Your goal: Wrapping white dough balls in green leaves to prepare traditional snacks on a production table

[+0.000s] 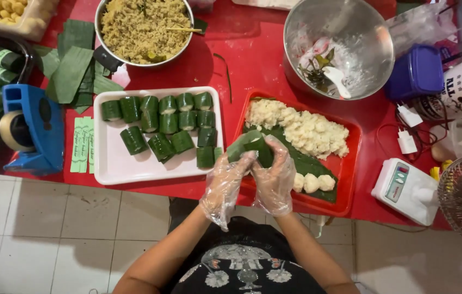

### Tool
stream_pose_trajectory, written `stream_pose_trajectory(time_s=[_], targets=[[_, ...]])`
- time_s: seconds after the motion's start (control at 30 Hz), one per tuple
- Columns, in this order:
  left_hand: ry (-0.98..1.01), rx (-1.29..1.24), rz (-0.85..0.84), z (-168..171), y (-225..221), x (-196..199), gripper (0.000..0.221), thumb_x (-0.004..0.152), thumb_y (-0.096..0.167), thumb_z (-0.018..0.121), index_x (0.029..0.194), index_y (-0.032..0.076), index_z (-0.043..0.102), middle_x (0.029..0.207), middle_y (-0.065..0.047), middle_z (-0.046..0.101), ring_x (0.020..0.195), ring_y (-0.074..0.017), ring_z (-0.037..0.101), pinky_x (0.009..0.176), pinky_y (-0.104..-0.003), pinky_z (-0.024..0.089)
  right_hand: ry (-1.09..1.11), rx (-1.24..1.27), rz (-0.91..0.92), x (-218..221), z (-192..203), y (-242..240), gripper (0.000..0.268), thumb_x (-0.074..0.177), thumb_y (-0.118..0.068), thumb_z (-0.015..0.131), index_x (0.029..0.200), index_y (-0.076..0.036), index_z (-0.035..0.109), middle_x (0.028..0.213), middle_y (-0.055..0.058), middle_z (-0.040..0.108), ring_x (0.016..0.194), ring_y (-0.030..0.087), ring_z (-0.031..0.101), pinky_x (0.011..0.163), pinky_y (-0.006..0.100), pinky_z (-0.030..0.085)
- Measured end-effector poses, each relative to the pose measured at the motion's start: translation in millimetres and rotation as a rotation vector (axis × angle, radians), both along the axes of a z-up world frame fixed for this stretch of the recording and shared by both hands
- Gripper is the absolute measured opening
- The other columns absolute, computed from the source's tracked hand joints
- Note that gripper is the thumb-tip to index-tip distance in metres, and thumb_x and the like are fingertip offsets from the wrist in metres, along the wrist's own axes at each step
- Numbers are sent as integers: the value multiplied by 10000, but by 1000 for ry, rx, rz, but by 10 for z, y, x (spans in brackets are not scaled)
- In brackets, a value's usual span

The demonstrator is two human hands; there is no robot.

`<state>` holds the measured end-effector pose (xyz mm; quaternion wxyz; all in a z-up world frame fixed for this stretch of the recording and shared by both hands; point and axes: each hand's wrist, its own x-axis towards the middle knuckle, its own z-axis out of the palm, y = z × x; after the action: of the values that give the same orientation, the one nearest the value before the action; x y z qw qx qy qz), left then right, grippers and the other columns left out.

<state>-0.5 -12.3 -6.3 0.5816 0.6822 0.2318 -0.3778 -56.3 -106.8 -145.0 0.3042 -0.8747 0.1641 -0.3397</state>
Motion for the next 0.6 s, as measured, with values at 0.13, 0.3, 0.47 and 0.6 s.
stream_pose_trajectory(time_s=[0.13, 0.3, 0.47, 0.6], targets=[[-80, -230, 253, -249, 4, -43, 623, 691, 353, 876, 1235, 109, 695, 1088, -196, 723, 971, -265, 734, 909, -363, 601, 15, -86, 2, -28, 49, -19, 542, 778, -381, 902, 1196, -167, 634, 1165, 40, 742, 1030, 261, 726, 916, 395, 563], [-76, -434, 347, -447, 47, -71, 489, 772, 189, 858, 1188, -3, 688, 1006, -169, 696, 916, -257, 688, 932, -397, 579, -22, -6, 189, -25, 396, 29, 498, 811, -287, 868, 1222, -118, 643, 1212, 99, 742, 1100, 317, 715, 928, 422, 558], [-54, -246, 367, -450, -9, -60, 806, 699, 327, 895, 1356, 7, 555, 1364, -302, 452, 1085, -380, 674, 847, -432, 635, -26, 78, 277, -56, 427, 2, 399, 934, -279, 759, 1252, -69, 640, 1295, 150, 707, 1181, 334, 687, 958, 422, 563], [-50, -173, 340, -525, -20, -32, 769, 698, 371, 881, 1333, 58, 582, 1333, -263, 497, 1088, -364, 677, 868, -427, 619, -78, -112, 237, -39, 28, -51, 362, 911, -209, 790, 1224, -75, 665, 1273, 143, 712, 1185, 307, 691, 964, 389, 572]])
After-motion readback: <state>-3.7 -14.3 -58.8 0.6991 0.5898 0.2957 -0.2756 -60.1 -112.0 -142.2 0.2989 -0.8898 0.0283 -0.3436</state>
